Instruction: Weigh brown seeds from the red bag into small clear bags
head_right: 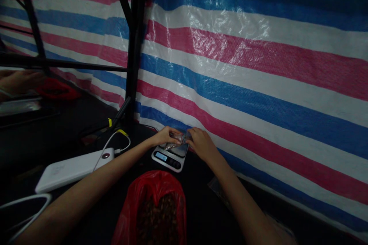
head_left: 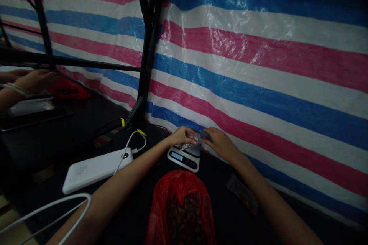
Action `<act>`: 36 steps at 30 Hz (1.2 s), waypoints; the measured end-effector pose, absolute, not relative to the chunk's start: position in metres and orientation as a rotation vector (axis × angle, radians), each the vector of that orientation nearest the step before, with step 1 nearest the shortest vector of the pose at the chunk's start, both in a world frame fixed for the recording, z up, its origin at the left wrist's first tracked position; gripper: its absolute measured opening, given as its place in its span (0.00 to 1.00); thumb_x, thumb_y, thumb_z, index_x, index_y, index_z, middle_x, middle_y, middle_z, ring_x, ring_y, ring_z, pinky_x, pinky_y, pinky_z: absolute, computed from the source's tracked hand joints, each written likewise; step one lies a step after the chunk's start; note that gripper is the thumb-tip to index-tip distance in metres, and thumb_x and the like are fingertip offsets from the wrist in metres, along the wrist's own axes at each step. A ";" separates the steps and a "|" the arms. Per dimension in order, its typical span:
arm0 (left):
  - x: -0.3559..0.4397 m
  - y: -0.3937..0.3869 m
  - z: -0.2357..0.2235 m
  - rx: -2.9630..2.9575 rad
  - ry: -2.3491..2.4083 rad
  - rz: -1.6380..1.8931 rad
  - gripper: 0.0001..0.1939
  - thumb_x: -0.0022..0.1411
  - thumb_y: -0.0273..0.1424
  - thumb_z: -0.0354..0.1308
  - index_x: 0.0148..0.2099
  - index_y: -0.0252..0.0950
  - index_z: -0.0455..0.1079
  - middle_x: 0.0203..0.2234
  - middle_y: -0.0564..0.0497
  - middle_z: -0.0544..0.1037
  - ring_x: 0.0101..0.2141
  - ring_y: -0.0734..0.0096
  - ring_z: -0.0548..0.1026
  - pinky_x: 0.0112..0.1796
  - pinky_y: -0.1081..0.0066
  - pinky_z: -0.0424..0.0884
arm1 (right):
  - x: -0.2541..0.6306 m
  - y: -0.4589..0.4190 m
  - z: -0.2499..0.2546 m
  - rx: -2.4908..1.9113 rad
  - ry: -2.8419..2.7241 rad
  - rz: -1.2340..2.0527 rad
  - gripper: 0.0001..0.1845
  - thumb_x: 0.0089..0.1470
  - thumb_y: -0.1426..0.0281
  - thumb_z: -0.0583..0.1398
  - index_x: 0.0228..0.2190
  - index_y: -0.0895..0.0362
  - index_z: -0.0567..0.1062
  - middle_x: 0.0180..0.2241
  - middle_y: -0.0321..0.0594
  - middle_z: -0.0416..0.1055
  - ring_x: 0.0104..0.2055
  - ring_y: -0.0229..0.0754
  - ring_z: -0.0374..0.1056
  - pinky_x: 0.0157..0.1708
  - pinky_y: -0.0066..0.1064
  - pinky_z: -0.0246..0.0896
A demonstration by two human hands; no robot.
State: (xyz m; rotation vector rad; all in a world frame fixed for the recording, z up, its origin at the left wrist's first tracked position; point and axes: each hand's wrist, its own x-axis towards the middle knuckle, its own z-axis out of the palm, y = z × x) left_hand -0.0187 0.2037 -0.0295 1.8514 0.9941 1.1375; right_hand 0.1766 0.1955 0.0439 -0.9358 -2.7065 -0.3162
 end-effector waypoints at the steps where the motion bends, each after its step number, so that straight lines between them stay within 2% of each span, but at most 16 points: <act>1: -0.018 0.204 -0.030 1.843 0.995 1.139 0.25 0.41 0.35 0.65 0.43 0.28 0.72 0.34 0.44 0.77 0.35 0.64 0.73 0.37 0.71 0.67 | 0.173 0.194 0.046 -0.932 -2.727 -0.379 0.15 0.52 0.70 0.57 0.43 0.61 0.68 0.40 0.48 0.68 0.43 0.45 0.64 0.43 0.36 0.58; 9: -0.015 0.206 -0.033 1.780 0.930 1.162 0.25 0.40 0.34 0.66 0.42 0.27 0.71 0.33 0.43 0.78 0.33 0.65 0.74 0.37 0.71 0.68 | 0.158 0.187 0.052 -0.901 -2.773 -0.775 0.12 0.52 0.75 0.55 0.41 0.60 0.68 0.39 0.47 0.68 0.43 0.47 0.63 0.41 0.35 0.56; 14: -0.019 0.205 -0.027 1.771 0.938 1.137 0.24 0.41 0.34 0.65 0.42 0.27 0.71 0.33 0.43 0.77 0.33 0.66 0.74 0.37 0.70 0.67 | 0.159 0.181 0.051 -0.926 -2.682 -0.919 0.11 0.51 0.79 0.52 0.38 0.61 0.68 0.37 0.49 0.68 0.41 0.50 0.64 0.40 0.39 0.57; 16: -0.023 0.206 -0.025 1.788 0.954 1.150 0.24 0.42 0.34 0.64 0.42 0.27 0.71 0.33 0.44 0.77 0.33 0.67 0.74 0.37 0.71 0.67 | 0.164 0.181 0.047 -0.973 -2.635 -0.799 0.12 0.51 0.78 0.53 0.39 0.61 0.67 0.38 0.50 0.69 0.42 0.51 0.64 0.41 0.40 0.57; 18: -0.027 0.209 -0.025 1.829 1.029 1.192 0.24 0.43 0.35 0.64 0.42 0.28 0.71 0.32 0.45 0.77 0.33 0.67 0.73 0.36 0.71 0.67 | 0.174 0.182 0.040 -1.030 -2.578 -0.536 0.15 0.50 0.75 0.55 0.42 0.60 0.65 0.41 0.50 0.68 0.44 0.50 0.64 0.42 0.39 0.58; 21: -0.032 0.214 -0.031 1.943 1.167 1.204 0.23 0.43 0.36 0.64 0.42 0.29 0.71 0.32 0.46 0.77 0.34 0.67 0.73 0.35 0.73 0.66 | 0.194 0.185 0.020 -1.120 -2.486 0.026 0.17 0.46 0.73 0.58 0.41 0.57 0.64 0.41 0.46 0.69 0.43 0.47 0.66 0.42 0.38 0.60; 25: -0.033 0.216 -0.045 2.116 1.201 1.016 0.22 0.44 0.37 0.63 0.42 0.32 0.72 0.34 0.48 0.77 0.35 0.67 0.73 0.36 0.74 0.66 | 0.220 0.180 -0.017 -1.197 -2.366 0.753 0.18 0.40 0.71 0.61 0.37 0.56 0.65 0.39 0.42 0.71 0.40 0.44 0.69 0.41 0.36 0.62; 29: -0.028 0.214 -0.052 2.157 1.233 0.973 0.28 0.44 0.41 0.63 0.47 0.34 0.68 0.41 0.47 0.74 0.41 0.64 0.71 0.42 0.72 0.64 | 0.239 0.174 -0.043 -1.321 -2.388 0.802 0.18 0.38 0.68 0.62 0.35 0.57 0.70 0.39 0.44 0.71 0.41 0.46 0.67 0.42 0.39 0.60; 31: -0.027 0.213 -0.052 2.121 1.249 1.071 0.27 0.49 0.43 0.59 0.49 0.35 0.67 0.42 0.47 0.74 0.42 0.65 0.70 0.43 0.71 0.64 | 0.246 0.175 -0.049 -1.322 -2.438 0.860 0.21 0.37 0.68 0.62 0.37 0.58 0.71 0.38 0.45 0.71 0.39 0.46 0.67 0.41 0.38 0.60; 34: -0.030 0.214 -0.052 1.997 1.282 1.353 0.21 0.58 0.43 0.49 0.46 0.34 0.68 0.41 0.47 0.74 0.42 0.67 0.70 0.44 0.70 0.63 | 0.253 0.179 -0.046 -1.320 -2.496 0.986 0.29 0.34 0.69 0.63 0.43 0.60 0.69 0.40 0.46 0.71 0.40 0.47 0.66 0.42 0.38 0.60; 36: -0.034 0.216 -0.054 1.879 1.348 1.529 0.20 0.61 0.42 0.44 0.42 0.33 0.69 0.38 0.47 0.74 0.40 0.68 0.70 0.44 0.70 0.64 | 0.255 0.179 -0.032 -1.340 -2.552 0.952 0.38 0.31 0.69 0.65 0.48 0.59 0.66 0.45 0.47 0.68 0.44 0.50 0.64 0.45 0.40 0.58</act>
